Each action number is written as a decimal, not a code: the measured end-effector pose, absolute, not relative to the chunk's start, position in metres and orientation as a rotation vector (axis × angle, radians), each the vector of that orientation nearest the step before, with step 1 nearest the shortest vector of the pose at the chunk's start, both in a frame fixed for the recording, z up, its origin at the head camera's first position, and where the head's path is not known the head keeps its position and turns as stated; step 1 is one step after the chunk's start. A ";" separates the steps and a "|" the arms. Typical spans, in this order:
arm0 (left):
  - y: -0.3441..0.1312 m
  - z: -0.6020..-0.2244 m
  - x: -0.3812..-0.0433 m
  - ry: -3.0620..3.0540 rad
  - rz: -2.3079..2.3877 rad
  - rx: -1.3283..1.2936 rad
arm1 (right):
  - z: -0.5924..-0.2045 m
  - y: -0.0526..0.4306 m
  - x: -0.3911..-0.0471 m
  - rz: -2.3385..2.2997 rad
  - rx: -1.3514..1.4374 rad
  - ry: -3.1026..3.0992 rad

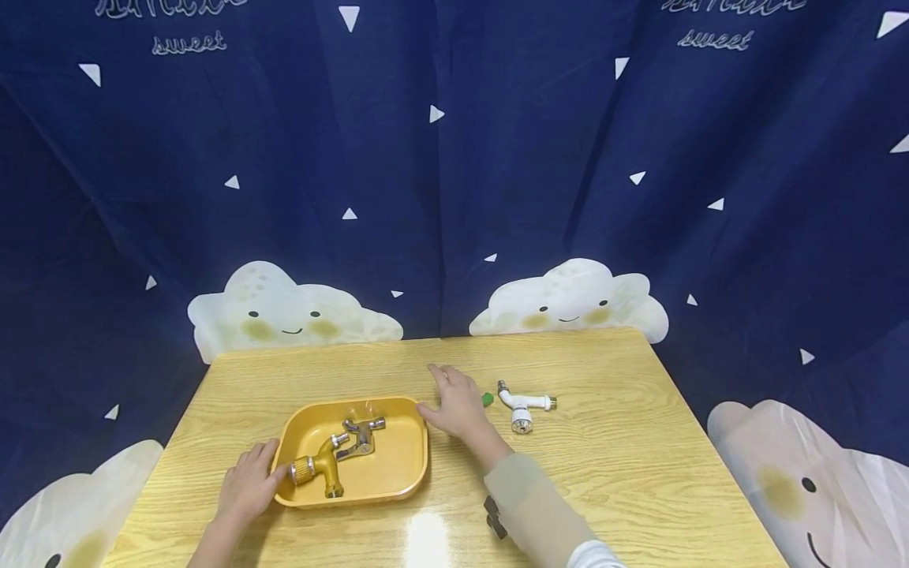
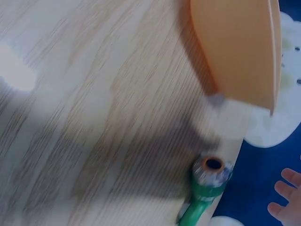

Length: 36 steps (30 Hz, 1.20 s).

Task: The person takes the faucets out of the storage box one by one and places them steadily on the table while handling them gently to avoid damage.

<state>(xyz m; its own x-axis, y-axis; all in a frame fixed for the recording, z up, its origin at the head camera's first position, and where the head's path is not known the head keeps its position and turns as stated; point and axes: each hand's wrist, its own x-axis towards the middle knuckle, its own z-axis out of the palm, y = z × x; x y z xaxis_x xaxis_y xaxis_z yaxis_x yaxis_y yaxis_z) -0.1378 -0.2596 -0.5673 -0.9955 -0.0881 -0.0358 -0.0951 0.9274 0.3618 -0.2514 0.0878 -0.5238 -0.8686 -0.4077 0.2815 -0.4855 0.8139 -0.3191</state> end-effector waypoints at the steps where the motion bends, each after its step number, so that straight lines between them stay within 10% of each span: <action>1: -0.259 -0.567 -0.138 3.068 0.576 -0.144 | -0.523 0.084 -0.251 0.562 0.720 -2.790; 36: -0.259 -0.567 -0.137 3.077 0.577 -0.135 | -0.525 0.002 -0.225 0.325 1.158 -2.909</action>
<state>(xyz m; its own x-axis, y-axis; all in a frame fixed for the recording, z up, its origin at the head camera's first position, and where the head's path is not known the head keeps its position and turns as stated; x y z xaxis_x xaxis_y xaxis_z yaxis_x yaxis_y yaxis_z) -0.1372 -0.2593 -0.5666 -0.9963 -0.0829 -0.0235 -0.0858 0.9284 0.3615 -0.2249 0.0020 -0.5250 -0.7294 -0.6804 0.0701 -0.6791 0.7082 -0.1931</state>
